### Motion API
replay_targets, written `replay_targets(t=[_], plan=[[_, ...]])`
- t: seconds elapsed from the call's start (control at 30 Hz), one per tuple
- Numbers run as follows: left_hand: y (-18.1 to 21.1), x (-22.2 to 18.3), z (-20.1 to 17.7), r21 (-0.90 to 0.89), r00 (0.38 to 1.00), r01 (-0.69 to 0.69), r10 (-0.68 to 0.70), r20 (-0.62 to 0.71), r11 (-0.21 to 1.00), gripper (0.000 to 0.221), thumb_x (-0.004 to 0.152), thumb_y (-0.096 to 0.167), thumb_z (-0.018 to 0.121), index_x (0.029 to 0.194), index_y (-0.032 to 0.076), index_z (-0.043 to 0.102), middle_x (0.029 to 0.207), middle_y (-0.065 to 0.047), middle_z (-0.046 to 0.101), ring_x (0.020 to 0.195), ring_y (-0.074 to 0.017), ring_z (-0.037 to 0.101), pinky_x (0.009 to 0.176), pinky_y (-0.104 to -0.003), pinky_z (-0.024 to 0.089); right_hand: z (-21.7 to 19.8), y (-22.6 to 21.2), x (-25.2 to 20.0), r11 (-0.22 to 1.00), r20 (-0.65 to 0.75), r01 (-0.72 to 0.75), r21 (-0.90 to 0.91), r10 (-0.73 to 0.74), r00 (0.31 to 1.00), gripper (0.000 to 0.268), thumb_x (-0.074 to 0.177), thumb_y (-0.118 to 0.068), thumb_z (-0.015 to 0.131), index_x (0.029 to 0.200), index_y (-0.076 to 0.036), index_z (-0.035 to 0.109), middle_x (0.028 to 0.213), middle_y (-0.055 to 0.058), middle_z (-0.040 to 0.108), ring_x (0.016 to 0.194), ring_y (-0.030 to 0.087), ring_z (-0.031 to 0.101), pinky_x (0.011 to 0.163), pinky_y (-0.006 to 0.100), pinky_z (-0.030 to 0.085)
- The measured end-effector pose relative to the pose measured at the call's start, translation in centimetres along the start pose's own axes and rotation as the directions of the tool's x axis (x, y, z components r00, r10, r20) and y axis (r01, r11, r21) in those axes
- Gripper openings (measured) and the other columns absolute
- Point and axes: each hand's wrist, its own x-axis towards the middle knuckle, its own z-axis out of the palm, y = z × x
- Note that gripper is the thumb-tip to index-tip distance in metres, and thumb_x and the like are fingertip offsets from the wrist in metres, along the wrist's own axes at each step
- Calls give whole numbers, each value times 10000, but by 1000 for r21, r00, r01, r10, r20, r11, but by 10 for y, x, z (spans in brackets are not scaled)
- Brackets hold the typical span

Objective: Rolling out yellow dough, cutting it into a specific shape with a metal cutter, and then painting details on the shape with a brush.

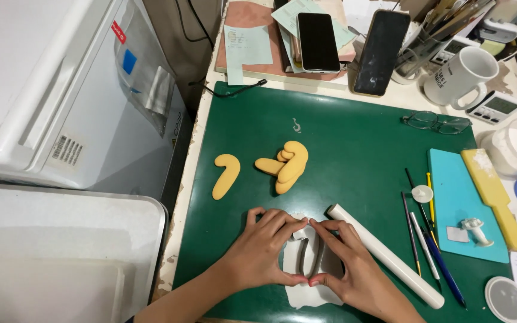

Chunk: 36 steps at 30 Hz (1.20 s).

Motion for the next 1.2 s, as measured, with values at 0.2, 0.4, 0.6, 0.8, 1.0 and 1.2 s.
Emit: replay_targets(t=[0.2,0.4,0.6,0.8,1.0,1.2], plan=[[4,0,-3,-17,999,28,-28,22,999,955,703,602,839,1421,58,522,1253,-69,586,1188,-263,546,949,-482,316,3,8,-1,999,14,-40,37,40,999,958,796,-512,807,1590,-167,397,1375,72,503,1327,253,485,1080,440,429],[2,2,-3,-57,1000,22,-21,21,998,926,755,634,775,1426,44,531,1258,-63,591,1184,-268,549,934,-484,314,5,14,0,1000,0,-7,22,7,1000,930,821,-517,792,1577,-142,402,1401,99,486,1343,288,475,1091,469,418],[8,3,-11,-108,995,74,-66,74,991,872,791,552,790,1446,48,510,1248,-77,578,1197,-272,539,964,-477,310,-2,-2,1,996,50,-66,67,63,997,900,862,-528,731,1599,-152,374,1469,111,469,1429,284,404,1135,480,330],[8,5,-14,-147,996,73,-64,65,986,890,766,526,837,1434,32,521,1254,-89,585,1213,-284,545,975,-482,315,-4,2,2,994,114,-90,65,82,990,901,891,-549,682,1624,-171,321,1487,113,429,1444,284,390,1134,471,327],[4,5,-11,-212,986,129,-103,133,969,877,801,554,780,1461,44,509,1306,-76,582,1262,-286,520,973,-478,281,0,12,1,999,76,-39,36,37,996,941,876,-651,611,1620,-154,322,1465,120,463,1417,276,433,1135,469,334],[5,5,-11,-178,987,110,-86,139,978,881,813,566,749,1466,27,506,1326,-103,580,1275,-310,514,961,-490,298,1,16,0,998,86,-43,50,38,996,940,878,-599,680,1620,-151,316,1476,123,451,1432,282,417,1142,469,330]])
